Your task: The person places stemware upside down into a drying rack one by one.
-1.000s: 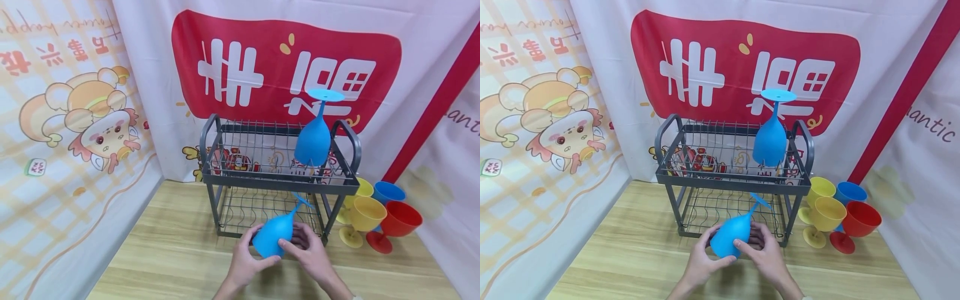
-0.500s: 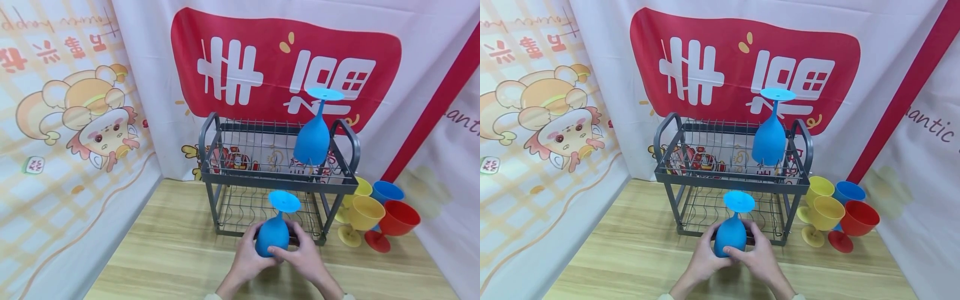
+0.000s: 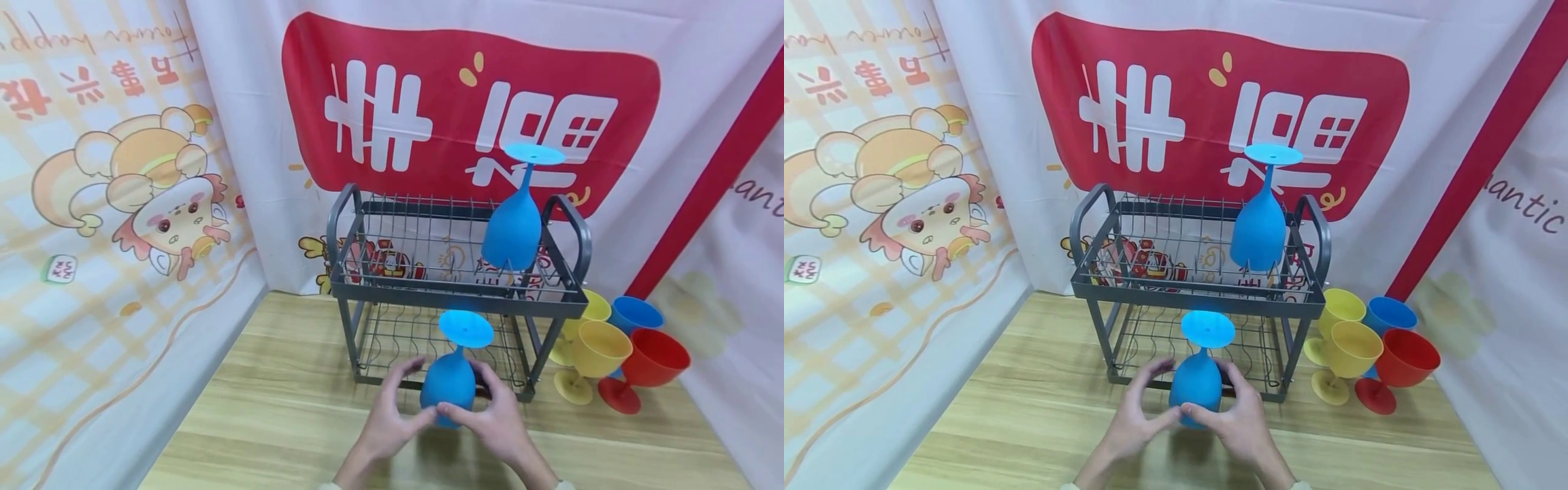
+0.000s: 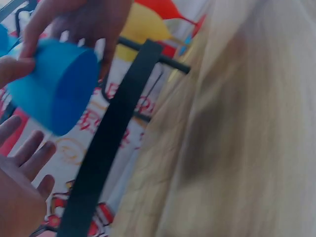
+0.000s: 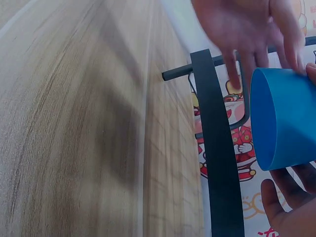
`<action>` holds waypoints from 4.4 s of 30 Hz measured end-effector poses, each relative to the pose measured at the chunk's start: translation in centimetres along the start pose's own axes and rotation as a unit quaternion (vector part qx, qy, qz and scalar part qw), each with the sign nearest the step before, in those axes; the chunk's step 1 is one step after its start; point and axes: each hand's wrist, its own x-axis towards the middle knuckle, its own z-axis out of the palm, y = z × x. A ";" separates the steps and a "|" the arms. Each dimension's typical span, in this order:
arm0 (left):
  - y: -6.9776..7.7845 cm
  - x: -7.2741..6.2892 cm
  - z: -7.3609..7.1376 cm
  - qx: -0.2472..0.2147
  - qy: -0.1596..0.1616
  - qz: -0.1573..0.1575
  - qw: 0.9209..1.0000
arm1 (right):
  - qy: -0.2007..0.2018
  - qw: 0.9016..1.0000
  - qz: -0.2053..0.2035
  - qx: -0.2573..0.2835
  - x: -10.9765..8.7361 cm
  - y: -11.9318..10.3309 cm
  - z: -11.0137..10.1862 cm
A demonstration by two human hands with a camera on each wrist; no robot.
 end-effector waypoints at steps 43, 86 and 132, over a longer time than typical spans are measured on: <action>11.1 10.7 -10.1 -0.063 0.203 0.118 0.970 | 0.029 0.979 0.157 -0.124 -2.5 4.6 -12.8; 10.6 10.8 -9.4 -0.097 0.214 0.164 0.958 | 0.195 0.957 -0.124 -0.175 1.7 -14.1 -20.8; 10.5 10.9 -9.2 -0.091 0.224 0.161 0.957 | 0.028 0.978 -0.047 -0.203 12.1 -22.8 -7.6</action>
